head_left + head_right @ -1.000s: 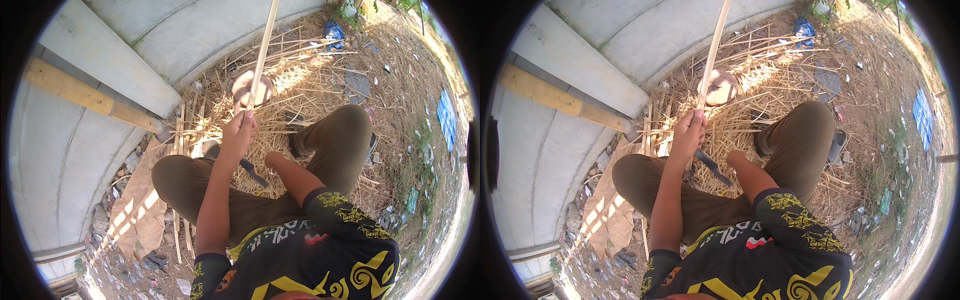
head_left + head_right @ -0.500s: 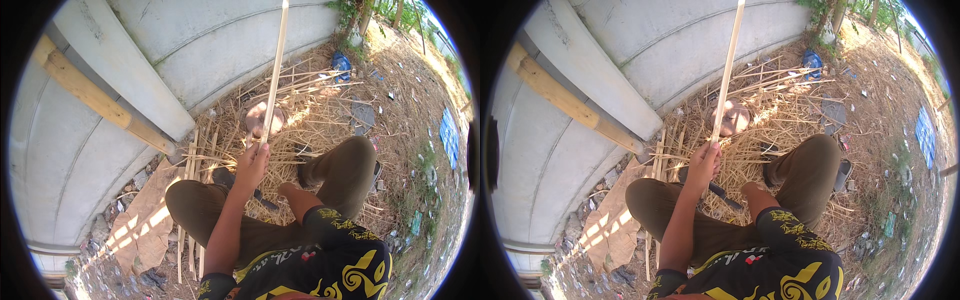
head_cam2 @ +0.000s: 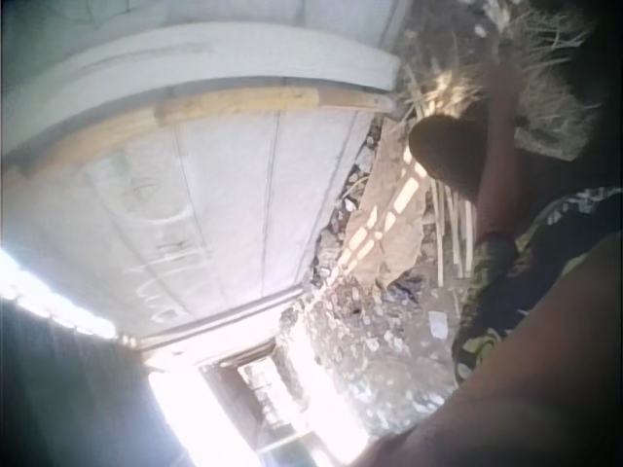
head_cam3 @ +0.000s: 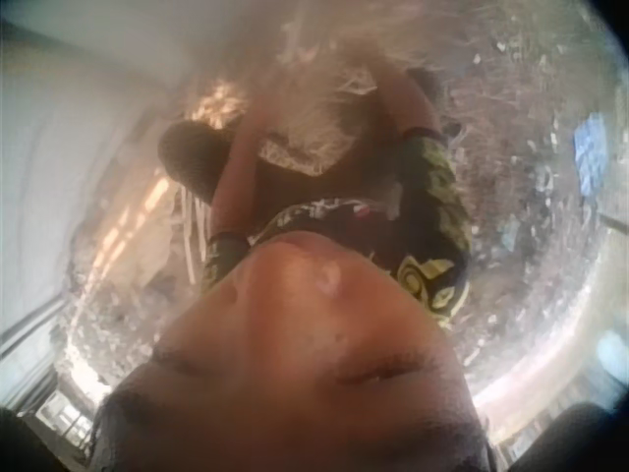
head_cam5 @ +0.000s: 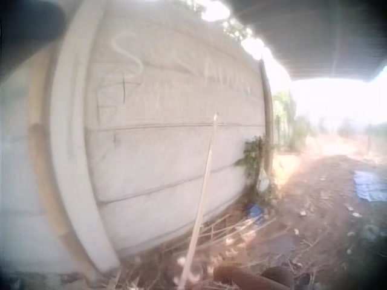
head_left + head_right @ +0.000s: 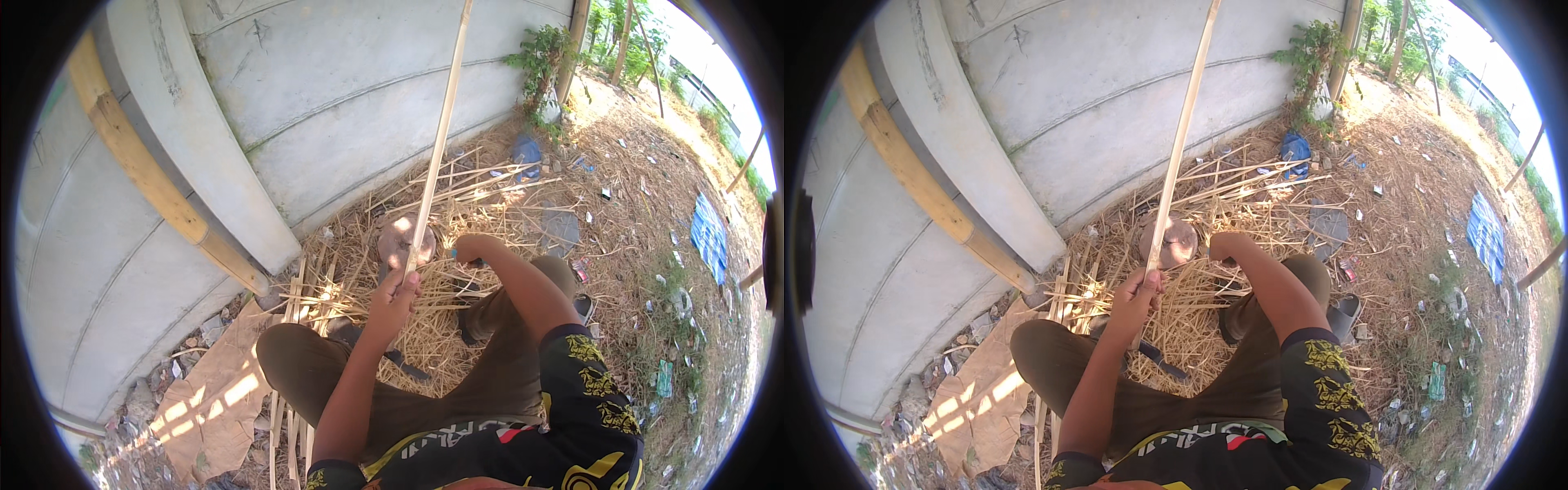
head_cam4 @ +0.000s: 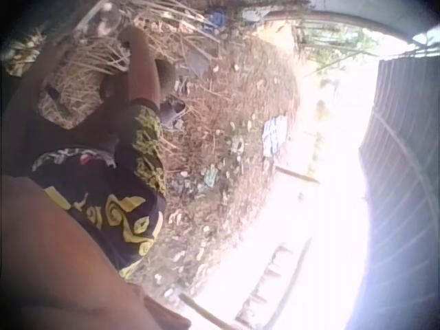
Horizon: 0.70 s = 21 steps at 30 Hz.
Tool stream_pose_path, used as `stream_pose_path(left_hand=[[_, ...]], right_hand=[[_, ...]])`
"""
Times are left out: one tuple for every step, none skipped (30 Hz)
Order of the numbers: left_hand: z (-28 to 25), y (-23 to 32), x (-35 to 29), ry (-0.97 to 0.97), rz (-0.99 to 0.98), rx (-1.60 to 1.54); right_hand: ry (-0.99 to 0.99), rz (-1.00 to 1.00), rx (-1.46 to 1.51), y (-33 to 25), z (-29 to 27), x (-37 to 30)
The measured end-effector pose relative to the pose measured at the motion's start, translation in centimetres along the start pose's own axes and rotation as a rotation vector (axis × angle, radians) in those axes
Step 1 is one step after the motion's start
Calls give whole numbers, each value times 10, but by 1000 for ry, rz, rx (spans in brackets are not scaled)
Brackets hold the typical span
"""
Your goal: The person sits on the ground and uses a large knife to shave and smooth a long, thin bamboo stick. They hold the stick with one hand and repeatedly scrape the blade along its length to remove the outer layer and refine the surface.
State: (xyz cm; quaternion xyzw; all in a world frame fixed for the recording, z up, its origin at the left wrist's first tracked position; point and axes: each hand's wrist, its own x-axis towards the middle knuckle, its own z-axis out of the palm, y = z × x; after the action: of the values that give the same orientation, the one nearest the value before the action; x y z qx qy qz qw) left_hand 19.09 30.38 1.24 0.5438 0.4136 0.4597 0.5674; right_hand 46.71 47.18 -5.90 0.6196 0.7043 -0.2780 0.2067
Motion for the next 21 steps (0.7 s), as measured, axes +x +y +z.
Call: stream_pose_path(left_hand=[[-2,-6,0,-7,88,53],[-10,-14,0,-11,173,110],[-8,-10,0,-49,193,120],[-17,-7,-6,-49,202,147],[-13,-1,-9,-117,150,61],[-9,0,-12,-187,92,-29],[-4,2,-15,-258,30,-120],[-3,5,-18,-332,-21,-122],[0,5,-18,-332,-56,-151],[3,5,-20,-335,-94,-176],[3,4,-20,-329,-125,-195],[4,1,-21,-290,-130,-151],[1,3,-20,-282,-141,-138],[-1,4,-19,-274,-152,-125],[-3,5,-20,-266,-163,-111],[-1,5,-20,-261,-170,-106],[-3,7,-18,-292,-188,-58],[-6,9,-17,-323,-207,-9],[-7,10,-17,-352,-226,38],[-5,5,-18,-310,-232,36],[-2,-1,-18,-256,-195,31]], right_hand=[[118,3,168,-14,-21,-18],[302,-155,316,-23,-36,-38],[504,-334,418,-14,-38,-47],[348,-257,758,-57,-58,-99],[255,-371,1100,-62,-60,-127],[148,-473,1445,-63,-54,-147],[33,-567,1792,-61,-48,-160],[106,-611,1784,-67,-41,-164],[177,-654,1772,-75,-38,-164],[251,-697,1763,-77,-33,-167],[255,-724,1752,-77,-33,-166],[259,-752,1740,-75,-33,-166],[266,-795,1726,-78,-36,-166],[235,-802,1743,-79,-38,-174],[241,-782,1741,-83,-36,-175],[255,-760,1731,-83,-35,-178],[269,-738,1721,-84,-34,-178],[319,-700,1678,-86,-33,-176],[360,-713,1619,-87,-30,-173],[402,-725,1560,-88,-27,-168],[443,-737,1502,-89,-25,-165]])
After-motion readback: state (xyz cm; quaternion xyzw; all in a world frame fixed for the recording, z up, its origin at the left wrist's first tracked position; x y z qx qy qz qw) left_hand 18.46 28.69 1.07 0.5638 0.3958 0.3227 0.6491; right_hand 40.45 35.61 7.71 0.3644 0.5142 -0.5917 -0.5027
